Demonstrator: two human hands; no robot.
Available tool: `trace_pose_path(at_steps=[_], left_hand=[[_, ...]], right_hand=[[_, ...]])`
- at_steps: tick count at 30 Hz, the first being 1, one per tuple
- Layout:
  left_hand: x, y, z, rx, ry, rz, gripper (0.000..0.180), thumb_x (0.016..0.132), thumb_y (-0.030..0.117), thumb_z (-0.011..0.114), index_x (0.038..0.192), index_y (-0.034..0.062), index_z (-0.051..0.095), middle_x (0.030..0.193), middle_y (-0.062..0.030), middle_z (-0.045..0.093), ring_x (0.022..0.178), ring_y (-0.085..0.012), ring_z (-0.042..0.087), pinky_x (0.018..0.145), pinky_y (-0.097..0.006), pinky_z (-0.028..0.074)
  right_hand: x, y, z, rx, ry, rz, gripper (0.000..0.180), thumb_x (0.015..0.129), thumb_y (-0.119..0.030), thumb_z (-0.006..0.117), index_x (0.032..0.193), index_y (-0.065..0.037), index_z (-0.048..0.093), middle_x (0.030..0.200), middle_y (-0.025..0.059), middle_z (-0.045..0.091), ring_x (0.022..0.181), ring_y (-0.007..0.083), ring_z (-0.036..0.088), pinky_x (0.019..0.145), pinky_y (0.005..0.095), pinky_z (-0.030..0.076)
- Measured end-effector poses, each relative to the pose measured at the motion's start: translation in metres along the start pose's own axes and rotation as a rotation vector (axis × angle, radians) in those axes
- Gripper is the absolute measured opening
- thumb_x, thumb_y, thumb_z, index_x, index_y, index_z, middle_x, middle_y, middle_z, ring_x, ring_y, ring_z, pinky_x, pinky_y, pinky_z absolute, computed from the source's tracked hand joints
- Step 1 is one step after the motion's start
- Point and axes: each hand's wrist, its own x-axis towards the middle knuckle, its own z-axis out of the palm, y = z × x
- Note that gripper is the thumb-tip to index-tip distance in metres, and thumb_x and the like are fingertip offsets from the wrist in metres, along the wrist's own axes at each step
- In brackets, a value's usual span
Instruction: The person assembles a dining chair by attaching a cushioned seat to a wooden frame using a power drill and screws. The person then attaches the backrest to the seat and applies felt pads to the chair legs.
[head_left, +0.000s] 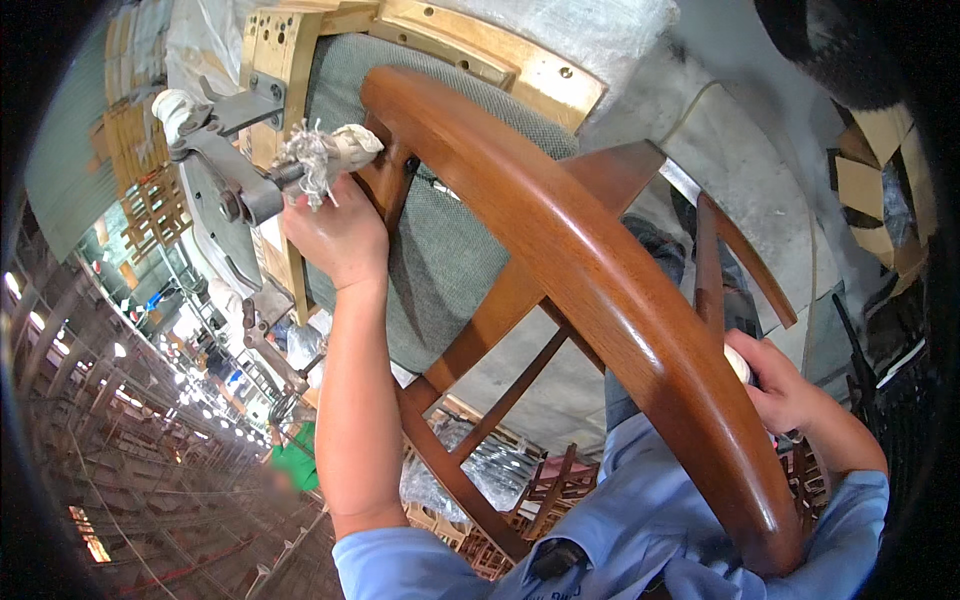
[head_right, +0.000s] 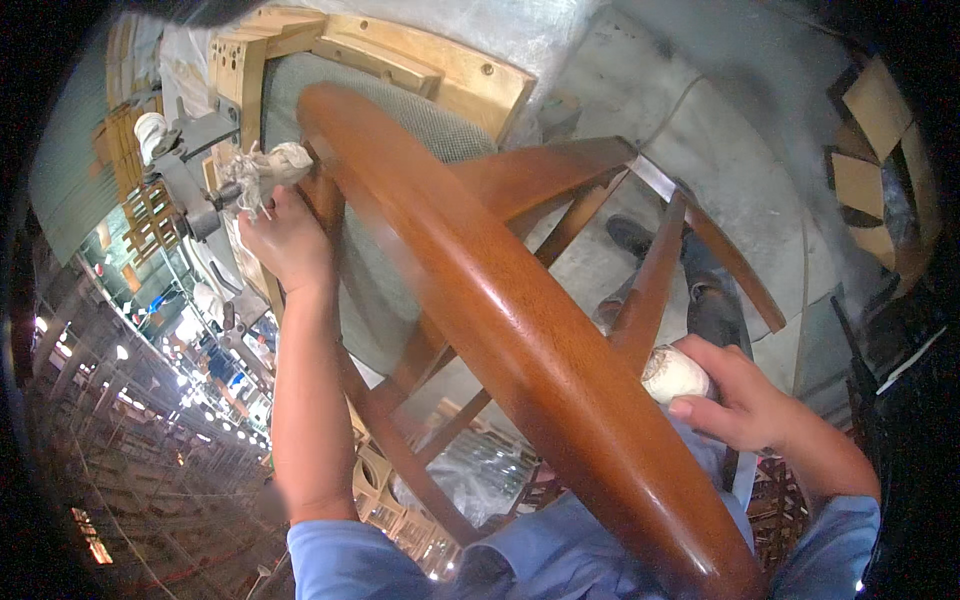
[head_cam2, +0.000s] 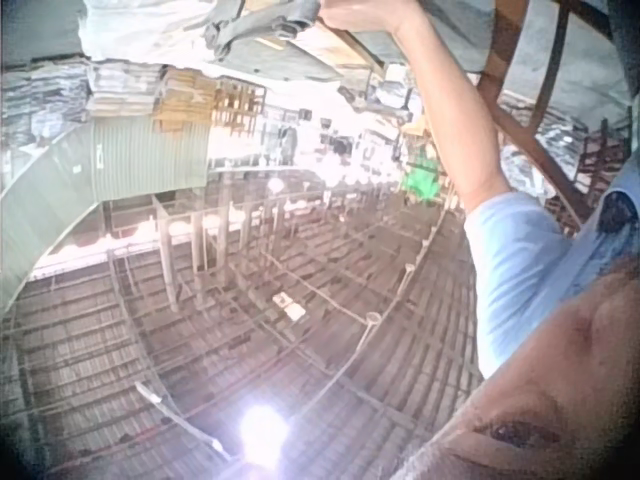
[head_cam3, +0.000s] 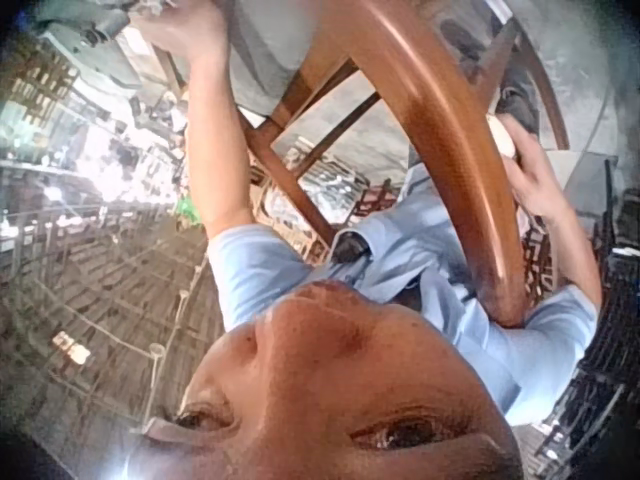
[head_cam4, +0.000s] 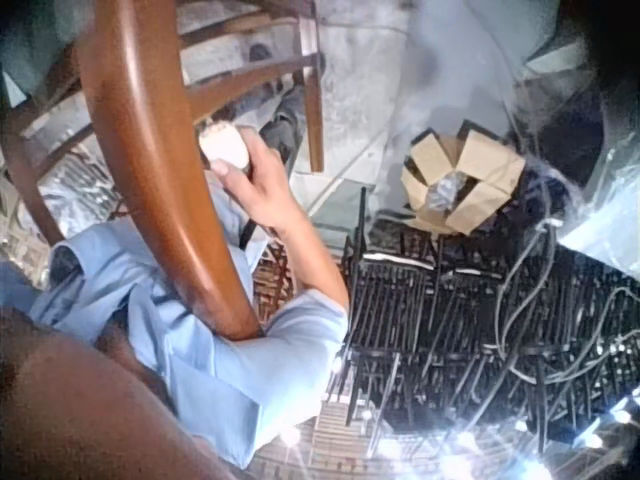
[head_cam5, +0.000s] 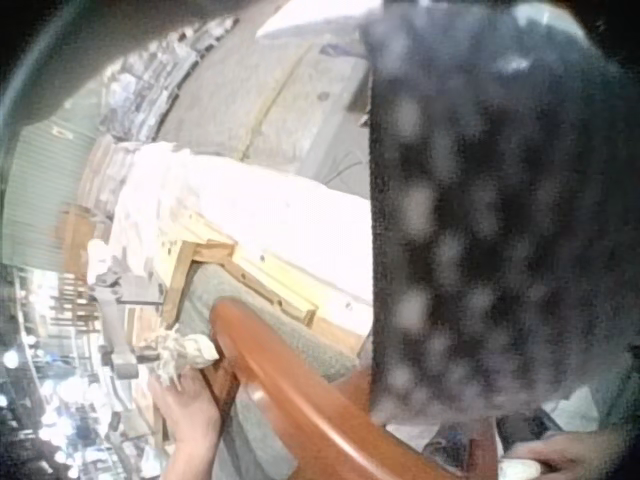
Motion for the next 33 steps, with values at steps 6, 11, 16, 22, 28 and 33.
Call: trace_pose_path(at_steps=[6, 11, 16, 22, 28, 33], left_hand=[[-0.002, -0.017, 0.009, 0.089, 0.116, 0.136, 0.024, 0.087, 0.013, 0.071, 0.079, -0.0077, 0.061, 0.069, -0.0209, 0.062, 0.069, -0.0413, 0.063, 0.067, -0.048, 0.049], [-0.002, -0.007, 0.008, -0.033, 0.14, 0.0, 0.026, 0.087, 0.014, 0.072, 0.079, -0.0085, 0.06, 0.066, -0.0217, 0.061, 0.065, -0.0423, 0.062, 0.064, -0.05, 0.047], [0.0, -0.024, 0.011, -0.032, 0.109, -0.024, 0.027, 0.087, 0.015, 0.072, 0.08, -0.0088, 0.06, 0.065, -0.0233, 0.061, 0.06, -0.0419, 0.06, 0.061, -0.049, 0.046], [-0.004, 0.001, 0.005, -0.307, 0.151, -0.053, 0.019, 0.09, 0.01, 0.071, 0.087, -0.0073, 0.064, 0.069, -0.014, 0.067, 0.06, -0.0208, 0.061, 0.056, -0.037, 0.046], [-0.025, 0.039, -0.002, -0.415, 0.262, -0.027, 0.015, 0.093, 0.009, 0.072, 0.089, -0.0042, 0.068, 0.067, -0.0003, 0.062, 0.06, -0.0071, 0.051, 0.052, -0.027, 0.041], [-0.057, 0.084, -0.016, -0.443, -0.089, -0.282, 0.027, 0.093, 0.022, 0.075, 0.082, -0.0017, 0.071, 0.057, -0.0041, 0.06, 0.053, -0.0097, 0.053, 0.052, -0.029, 0.042]], right_hand=[[0.0, -0.006, 0.004, 0.14, -0.043, 0.151, 0.042, 0.098, -0.031, 0.067, 0.122, 0.002, 0.057, 0.088, 0.0071, 0.069, 0.075, 0.0139, 0.066, 0.065, 0.0305, 0.053], [0.002, 0.002, 0.01, 0.202, -0.02, 0.07, 0.046, 0.097, -0.036, 0.067, 0.122, 0.001, 0.057, 0.093, 0.0069, 0.069, 0.08, 0.0135, 0.065, 0.071, 0.0308, 0.052], [0.004, 0.004, 0.012, 0.198, 0.011, 0.057, 0.053, 0.096, -0.044, 0.067, 0.122, 0.0, 0.057, 0.095, 0.0071, 0.07, 0.082, 0.0151, 0.066, 0.073, 0.0316, 0.052], [0.004, -0.006, 0.003, 0.174, -0.018, 0.077, 0.053, 0.096, -0.045, 0.067, 0.123, 0.0, 0.058, 0.101, 0.0082, 0.071, 0.091, 0.0137, 0.067, 0.079, 0.0312, 0.053], [-0.001, -0.003, 0.001, 0.15, -0.001, 0.163, 0.047, 0.097, -0.036, 0.07, 0.127, -0.001, 0.058, 0.11, 0.0067, 0.071, 0.098, 0.0137, 0.067, 0.086, 0.0312, 0.053], [0.004, 0.0, 0.006, 0.254, -0.001, 0.088, 0.047, 0.095, -0.029, 0.075, 0.129, -0.002, 0.058, 0.113, 0.0093, 0.068, 0.099, 0.0158, 0.067, 0.09, 0.0327, 0.054]])
